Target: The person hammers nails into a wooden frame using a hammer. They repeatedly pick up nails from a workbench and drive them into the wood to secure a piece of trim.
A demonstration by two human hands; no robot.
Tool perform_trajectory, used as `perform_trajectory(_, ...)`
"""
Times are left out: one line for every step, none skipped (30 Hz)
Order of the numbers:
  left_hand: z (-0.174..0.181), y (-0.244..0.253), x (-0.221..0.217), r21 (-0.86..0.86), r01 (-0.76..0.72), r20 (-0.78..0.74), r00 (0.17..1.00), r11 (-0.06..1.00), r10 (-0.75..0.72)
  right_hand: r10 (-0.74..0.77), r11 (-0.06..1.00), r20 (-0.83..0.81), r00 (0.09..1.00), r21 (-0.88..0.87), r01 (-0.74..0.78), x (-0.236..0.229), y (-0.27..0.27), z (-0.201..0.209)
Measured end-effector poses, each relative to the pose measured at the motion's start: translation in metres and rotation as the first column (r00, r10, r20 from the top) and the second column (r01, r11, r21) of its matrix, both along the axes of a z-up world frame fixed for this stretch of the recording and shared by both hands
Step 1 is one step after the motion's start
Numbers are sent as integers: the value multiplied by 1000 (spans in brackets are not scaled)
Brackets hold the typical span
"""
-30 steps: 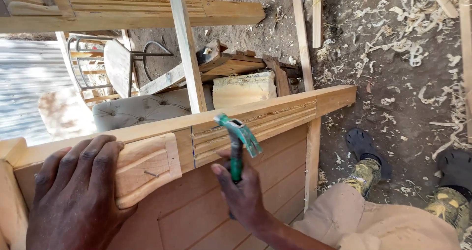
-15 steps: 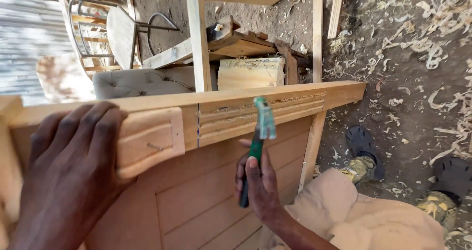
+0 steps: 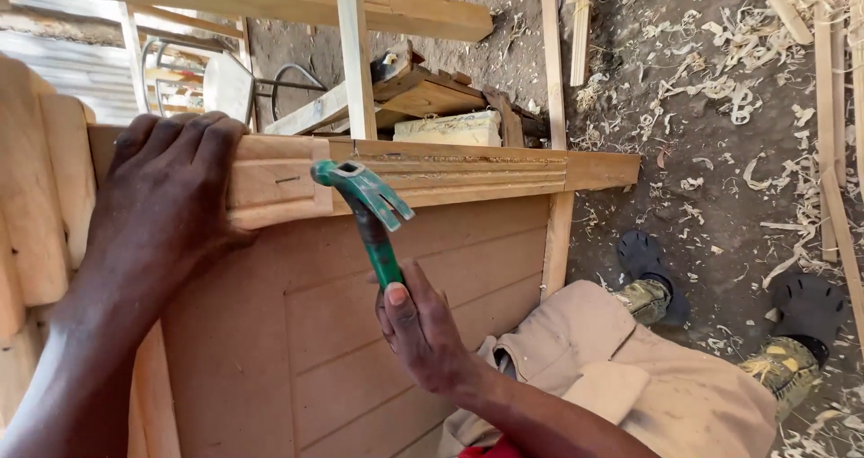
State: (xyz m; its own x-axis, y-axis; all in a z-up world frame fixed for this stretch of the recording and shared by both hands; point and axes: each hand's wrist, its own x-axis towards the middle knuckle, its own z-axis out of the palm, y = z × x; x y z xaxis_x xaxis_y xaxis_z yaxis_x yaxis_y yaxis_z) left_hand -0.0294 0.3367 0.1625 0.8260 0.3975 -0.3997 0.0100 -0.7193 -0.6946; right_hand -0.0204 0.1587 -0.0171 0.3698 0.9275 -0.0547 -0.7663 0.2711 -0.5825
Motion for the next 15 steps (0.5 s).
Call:
perform_trajectory(2,2,-1,0,5,0,1000,1000,-5,-5,1000,0,1000,0,5,0,1,1)
perform_trajectory(3,4,-1,17,25,-11,1000,1000,-25,-11,1000,1,1000,3,11,-1,3,2)
perform_trajectory(2,5,-3,27,42,-21,999,999,-41,-14,1000,3,1000,-2,14,-1,2,2)
perform_trajectory(1,3,-5,20,43,-20,999,999,-43,-15,1000,3,1000,-8,15,-3,-2,3)
perform_trajectory(0,4,-6,25,28,-12,1000,999,-28,-26,999,11,1000,-22,26,-3,-1,2)
perform_trajectory(-1,6,-5,30,13,-4,1000,999,-13,-36,999,19,999,-36,37,-2,-1,2)
perform_trajectory(0,6,-5,30,20,-6,1000,999,-20,-44,998,18,999,-37,44,-1,-1,2)
perform_trajectory(0,7,-4,32,22,-3,1000,999,-22,-62,996,76,995,-63,67,1,-1,3)
perform_trajectory(0,7,-5,31,20,-2,1000,999,-20,-73,992,132,989,-91,85,2,-3,3)
perform_trajectory(0,6,-5,27,23,-6,1000,999,-23,-75,992,129,989,-96,88,-3,-3,4)
perform_trajectory(0,6,-4,21,27,-3,1000,999,-27,-146,989,-37,989,13,147,-7,0,3)
perform_trajectory(0,6,-3,15,31,-1,1000,999,-31,-193,969,-209,959,112,220,-11,3,3)
perform_trajectory(1,6,-3,20,31,-3,1000,999,-31,-193,968,-211,958,117,221,-13,6,4)
perform_trajectory(1,6,-3,-9,-5,4,1000,1000,5,-191,965,-213,958,136,223,-14,8,4)
perform_trajectory(0,7,-2,-43,-40,8,999,998,41,-192,962,-214,958,150,226,-16,9,4)
